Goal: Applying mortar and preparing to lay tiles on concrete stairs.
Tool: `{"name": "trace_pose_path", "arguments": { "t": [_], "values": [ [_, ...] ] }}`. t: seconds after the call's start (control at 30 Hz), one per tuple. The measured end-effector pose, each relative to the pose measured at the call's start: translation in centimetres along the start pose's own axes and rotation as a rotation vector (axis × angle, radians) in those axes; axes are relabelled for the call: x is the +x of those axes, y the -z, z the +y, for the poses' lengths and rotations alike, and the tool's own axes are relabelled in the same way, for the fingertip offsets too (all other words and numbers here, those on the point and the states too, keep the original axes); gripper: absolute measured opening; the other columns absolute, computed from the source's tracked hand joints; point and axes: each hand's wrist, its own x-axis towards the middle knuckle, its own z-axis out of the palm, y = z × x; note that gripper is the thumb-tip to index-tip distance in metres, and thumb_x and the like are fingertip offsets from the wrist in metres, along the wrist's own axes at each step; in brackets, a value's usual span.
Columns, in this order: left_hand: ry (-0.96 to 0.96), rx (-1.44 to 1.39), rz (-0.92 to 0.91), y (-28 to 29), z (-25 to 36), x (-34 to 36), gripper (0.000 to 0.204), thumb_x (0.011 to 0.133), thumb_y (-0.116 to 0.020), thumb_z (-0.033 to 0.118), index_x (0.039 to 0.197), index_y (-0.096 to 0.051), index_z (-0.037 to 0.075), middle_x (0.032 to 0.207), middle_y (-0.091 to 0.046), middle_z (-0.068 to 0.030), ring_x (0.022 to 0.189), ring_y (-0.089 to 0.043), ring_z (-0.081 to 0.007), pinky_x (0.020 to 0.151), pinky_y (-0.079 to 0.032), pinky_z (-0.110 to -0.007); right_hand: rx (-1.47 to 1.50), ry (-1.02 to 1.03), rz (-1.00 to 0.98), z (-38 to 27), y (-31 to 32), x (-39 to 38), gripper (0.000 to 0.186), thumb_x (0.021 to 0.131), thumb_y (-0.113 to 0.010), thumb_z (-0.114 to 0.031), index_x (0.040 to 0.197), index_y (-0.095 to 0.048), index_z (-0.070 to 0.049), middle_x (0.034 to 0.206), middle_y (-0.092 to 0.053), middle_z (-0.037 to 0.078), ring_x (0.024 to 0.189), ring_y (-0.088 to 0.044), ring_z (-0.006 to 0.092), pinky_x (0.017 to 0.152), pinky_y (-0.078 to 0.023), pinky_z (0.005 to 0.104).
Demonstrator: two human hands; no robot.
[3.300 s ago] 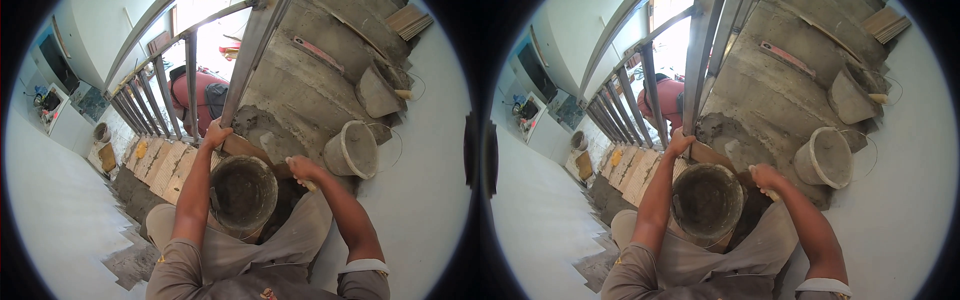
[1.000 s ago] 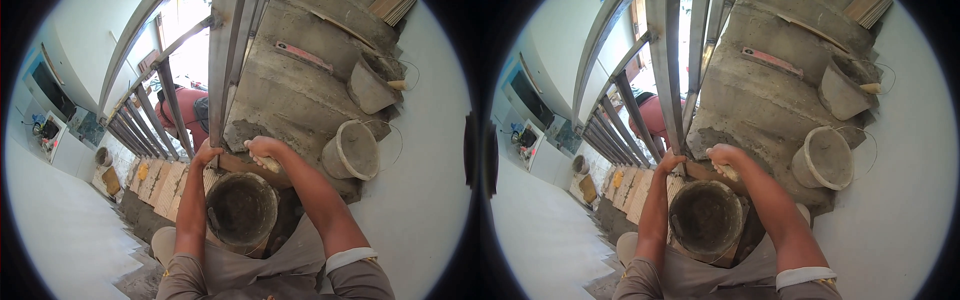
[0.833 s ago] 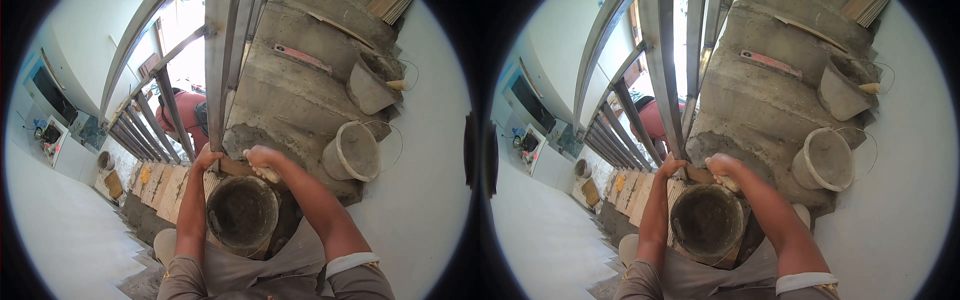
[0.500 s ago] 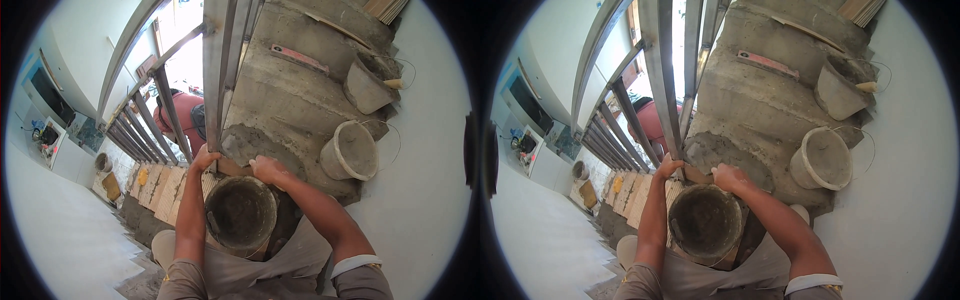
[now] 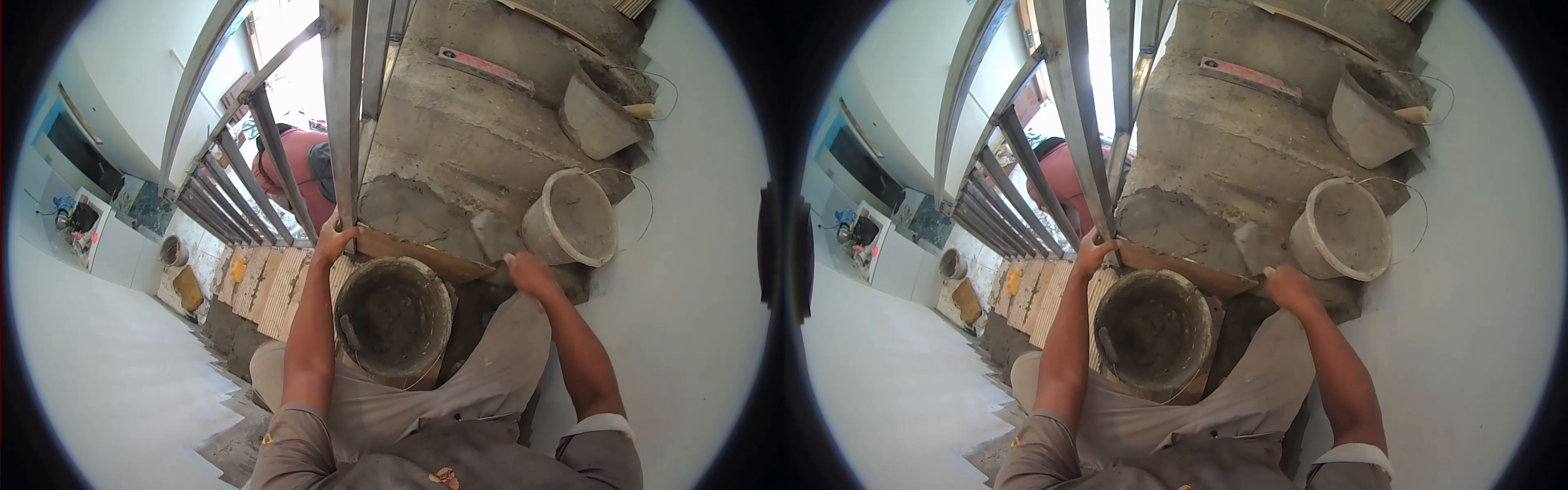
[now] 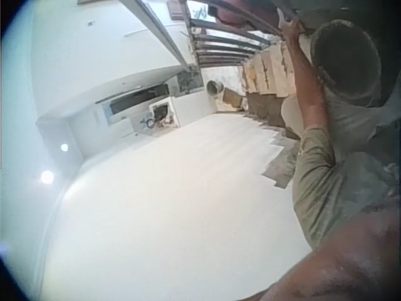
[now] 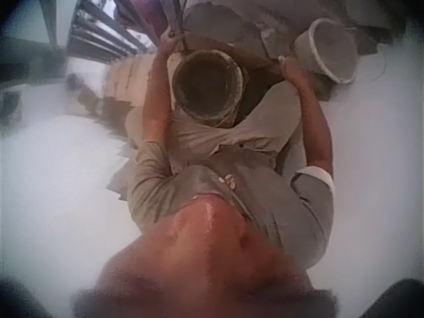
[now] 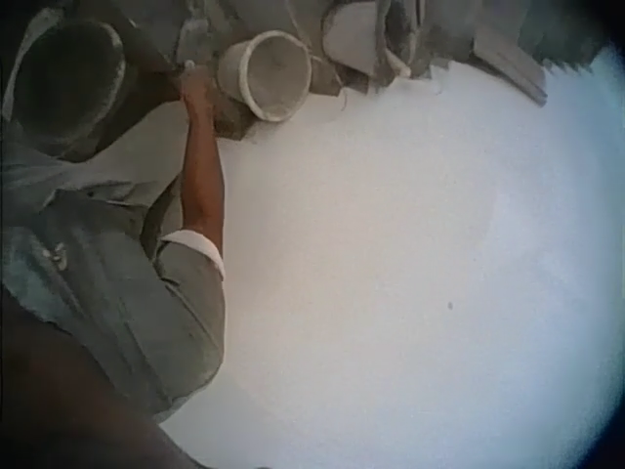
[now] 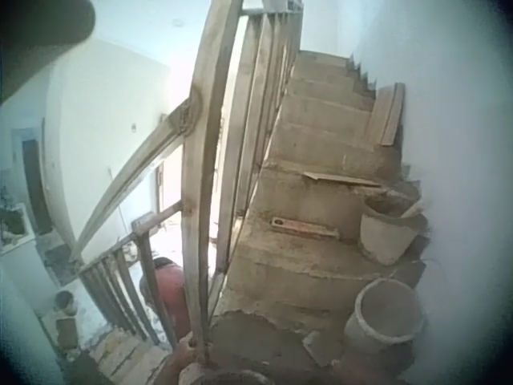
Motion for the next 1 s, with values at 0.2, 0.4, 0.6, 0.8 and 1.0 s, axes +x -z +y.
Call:
{"name": "trace_pose_path", "arguments": {
  "t": [0.2, 0.4, 0.6, 0.8, 1.0],
  "values": [
    [0.530, 0.414, 0.088, 0.9, 0.6, -9.1, 0.112, 0.076, -0.081, 0.060, 0.153, -0.039, -0.010, 0.151, -0.051, -0.0230, 0.136, -0.054, -0.0303, 0.115, -0.040, -0.039, 0.402, 0.190, -0.174, -1.1, -2.3, -10.6, 0.033, 0.099, -0.061, -0.035, 0.109, -0.053, -0.004, 0.094, -0.069, 0.027, 0.098, -0.066, 0.0495, 0.083, -0.053, 0.0552],
    [0.638, -0.064, -0.230, -1.5, 3.4, -15.6, 0.073, 0.083, -0.080, 0.027, 0.145, -0.055, -0.003, 0.131, -0.067, -0.0150, 0.119, -0.062, -0.0259, 0.105, -0.045, -0.036, 0.040, 0.537, -0.153, -6.5, -9.5, -11.4, 0.018, 0.094, -0.064, -0.018, 0.103, -0.059, -0.004, 0.092, -0.071, 0.019, 0.089, -0.073, 0.0379, 0.074, -0.058, 0.0519],
    [0.428, -0.054, -0.268, -6.0, 4.2, -17.5, 0.066, 0.078, -0.064, 0.004, 0.144, -0.058, 0.002, 0.128, -0.068, -0.0116, 0.115, -0.061, -0.0240, 0.103, -0.045, -0.032, -0.508, 0.370, -0.158, -12.5, -15.1, -5.8, 0.019, 0.092, -0.063, -0.016, 0.106, -0.072, -0.008, 0.099, -0.074, 0.011, 0.087, -0.075, 0.0270, 0.056, -0.059, 0.0505],
    [0.270, 0.160, -0.311, -7.3, 4.1, -18.1, 0.064, 0.079, -0.065, 0.009, 0.142, -0.059, 0.002, 0.127, -0.069, -0.0157, 0.118, -0.061, -0.0260, 0.105, -0.045, -0.033, -0.794, 0.504, -0.059, -13.9, -16.5, -12.2, 0.021, 0.086, -0.067, -0.017, 0.101, -0.077, -0.004, 0.097, -0.071, 0.011, 0.082, -0.071, 0.0278, 0.046, -0.056, 0.0489],
    [0.315, 0.184, -0.313, -8.3, 4.3, -18.0, 0.062, 0.078, -0.065, 0.011, 0.139, -0.060, 0.001, 0.128, -0.069, -0.0207, 0.122, -0.062, -0.0291, 0.107, -0.044, -0.036, -0.679, 0.619, -0.302, -11.6, -15.8, -15.2, 0.027, 0.086, -0.067, -0.016, 0.107, -0.076, -0.001, 0.098, -0.071, 0.011, 0.086, -0.073, 0.0291, 0.050, -0.058, 0.0509]
  ]
}}
